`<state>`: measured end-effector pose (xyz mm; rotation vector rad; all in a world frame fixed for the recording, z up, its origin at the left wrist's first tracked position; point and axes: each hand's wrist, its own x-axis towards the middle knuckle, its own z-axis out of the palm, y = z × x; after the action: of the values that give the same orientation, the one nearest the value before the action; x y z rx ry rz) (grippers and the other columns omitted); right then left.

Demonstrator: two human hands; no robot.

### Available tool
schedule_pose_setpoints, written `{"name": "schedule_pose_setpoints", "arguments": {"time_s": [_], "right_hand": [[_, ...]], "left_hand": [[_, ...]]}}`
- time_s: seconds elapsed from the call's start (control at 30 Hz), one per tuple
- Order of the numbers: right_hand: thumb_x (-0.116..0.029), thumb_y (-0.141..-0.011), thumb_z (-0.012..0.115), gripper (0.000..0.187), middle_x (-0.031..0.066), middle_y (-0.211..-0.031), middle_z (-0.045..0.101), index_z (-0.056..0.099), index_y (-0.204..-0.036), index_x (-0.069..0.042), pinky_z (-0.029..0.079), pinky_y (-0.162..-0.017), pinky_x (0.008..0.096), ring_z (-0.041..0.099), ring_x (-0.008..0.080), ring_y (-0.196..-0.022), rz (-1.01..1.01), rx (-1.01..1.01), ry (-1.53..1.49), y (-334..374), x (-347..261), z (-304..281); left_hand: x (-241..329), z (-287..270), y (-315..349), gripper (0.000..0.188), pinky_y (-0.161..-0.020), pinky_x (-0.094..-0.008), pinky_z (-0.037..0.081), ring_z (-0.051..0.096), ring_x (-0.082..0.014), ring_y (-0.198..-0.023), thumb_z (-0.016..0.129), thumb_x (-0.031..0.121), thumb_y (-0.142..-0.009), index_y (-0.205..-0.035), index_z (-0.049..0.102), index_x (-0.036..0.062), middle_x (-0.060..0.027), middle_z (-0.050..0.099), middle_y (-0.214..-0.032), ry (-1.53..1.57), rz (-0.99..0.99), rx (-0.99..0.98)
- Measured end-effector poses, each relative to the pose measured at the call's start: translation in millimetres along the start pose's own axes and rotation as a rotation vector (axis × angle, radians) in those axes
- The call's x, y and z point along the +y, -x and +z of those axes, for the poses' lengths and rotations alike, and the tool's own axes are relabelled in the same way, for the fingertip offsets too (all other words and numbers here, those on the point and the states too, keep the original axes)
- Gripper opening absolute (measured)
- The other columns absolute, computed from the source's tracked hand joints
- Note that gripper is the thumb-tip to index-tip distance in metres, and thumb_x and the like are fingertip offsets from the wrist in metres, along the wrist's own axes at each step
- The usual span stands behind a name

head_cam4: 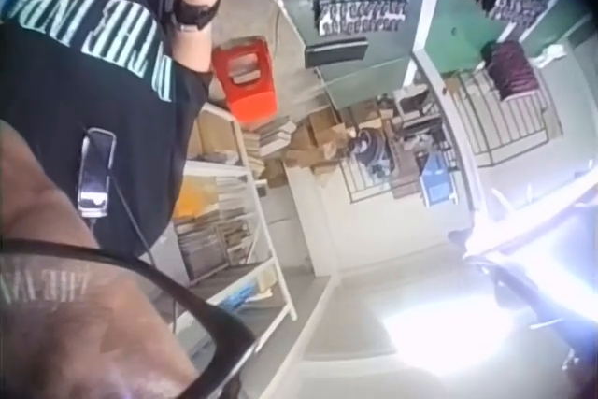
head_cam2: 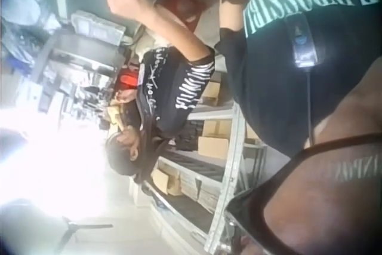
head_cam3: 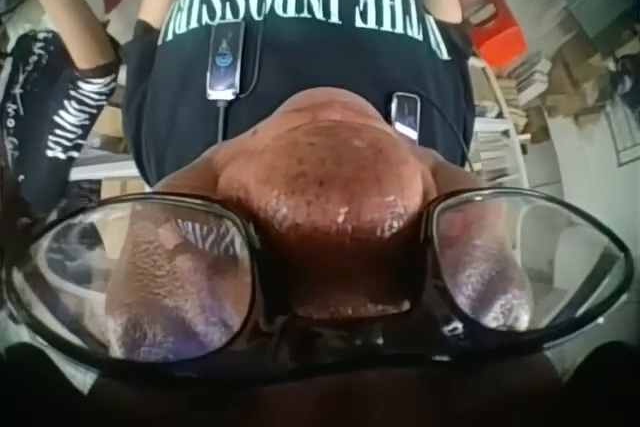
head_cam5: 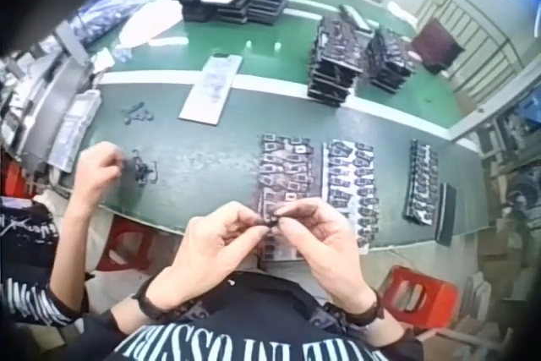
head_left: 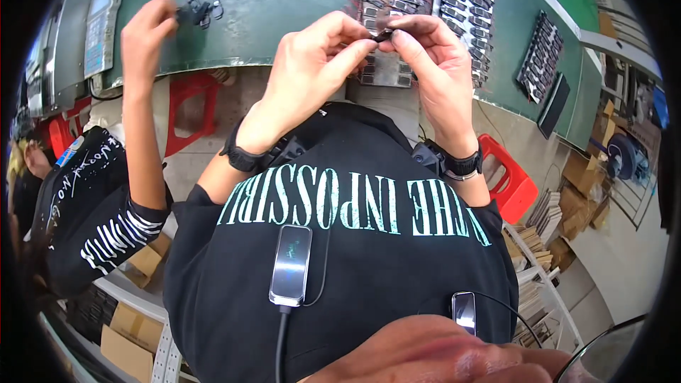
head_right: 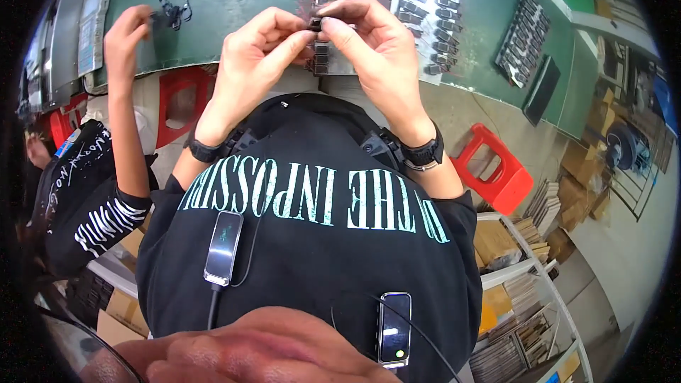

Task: The person picks up a small black component and a wire, joins them together by hand, and places the assembled unit onto a metal tray, repeating this process multiple times.

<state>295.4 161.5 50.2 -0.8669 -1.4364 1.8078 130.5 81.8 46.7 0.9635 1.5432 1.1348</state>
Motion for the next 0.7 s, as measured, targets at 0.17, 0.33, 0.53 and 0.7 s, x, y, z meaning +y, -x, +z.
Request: {"name": "schedule_pose_setpoints", "arguments": {"time_s": [0.17, 0.33, 0.53, 0.7], "right_hand": [[-0.005, -0.093, 0.06, 0.016, 0.0093, -0.108, 0.065, 0.061, -0.108, 0.001, 0.051, -0.084, 0.0259, 0.064, 0.0148, -0.092, 0.074, -0.039, -0.066, 10.4, -9.1, -1.5], [-0.006, -0.093, 0.061, 0.016, 0.0072, -0.102, 0.066, 0.062, -0.108, 0.0, 0.05, -0.083, 0.0247, 0.065, 0.0133, -0.088, 0.07, -0.056, -0.2, 23.9, -11.0, -15.3], [-0.006, -0.092, 0.064, 0.017, 0.0062, -0.098, 0.066, 0.062, -0.107, 0.001, 0.052, -0.078, 0.0235, 0.064, 0.0115, -0.084, -0.005, 0.052, 0.019, 39.6, -29.1, -32.5], [-0.004, -0.09, 0.065, 0.017, 0.0055, -0.097, 0.066, 0.063, -0.106, 0.002, 0.052, -0.073, 0.0218, 0.063, 0.0098, -0.081, -0.01, 0.051, 0.021, 43.2, -25.4, -39.5]], "left_hand": [[-15.2, -0.3, 1.8, 0.018, -0.068, -0.0241, 0.055, 0.067, -0.0112, -0.078, 0.068, 0.012, -0.09, -0.101, 0.064, -0.0013, -0.0087, 0.07, -0.091, 0.471, -0.042, -0.163], [-5.8, 9.0, 7.4, 0.026, -0.07, -0.0241, 0.056, 0.067, -0.0119, -0.081, 0.068, 0.009, -0.089, -0.111, 0.063, -0.0032, -0.0096, 0.069, -0.092, 0.492, -0.174, -0.229], [2.1, 48.8, 15.0, 0.029, -0.074, -0.0232, 0.056, 0.067, -0.0099, -0.081, 0.07, 0.008, -0.087, -0.115, 0.065, 0.0001, -0.0066, 0.07, -0.092, 0.035, 0.267, 0.11], [8.9, 72.4, 22.0, 0.029, -0.076, -0.023, 0.055, 0.067, -0.0093, -0.082, 0.07, 0.006, -0.086, -0.114, 0.066, 0.0021, -0.0055, 0.071, -0.092, 0.137, 0.218, 0.114]]}}
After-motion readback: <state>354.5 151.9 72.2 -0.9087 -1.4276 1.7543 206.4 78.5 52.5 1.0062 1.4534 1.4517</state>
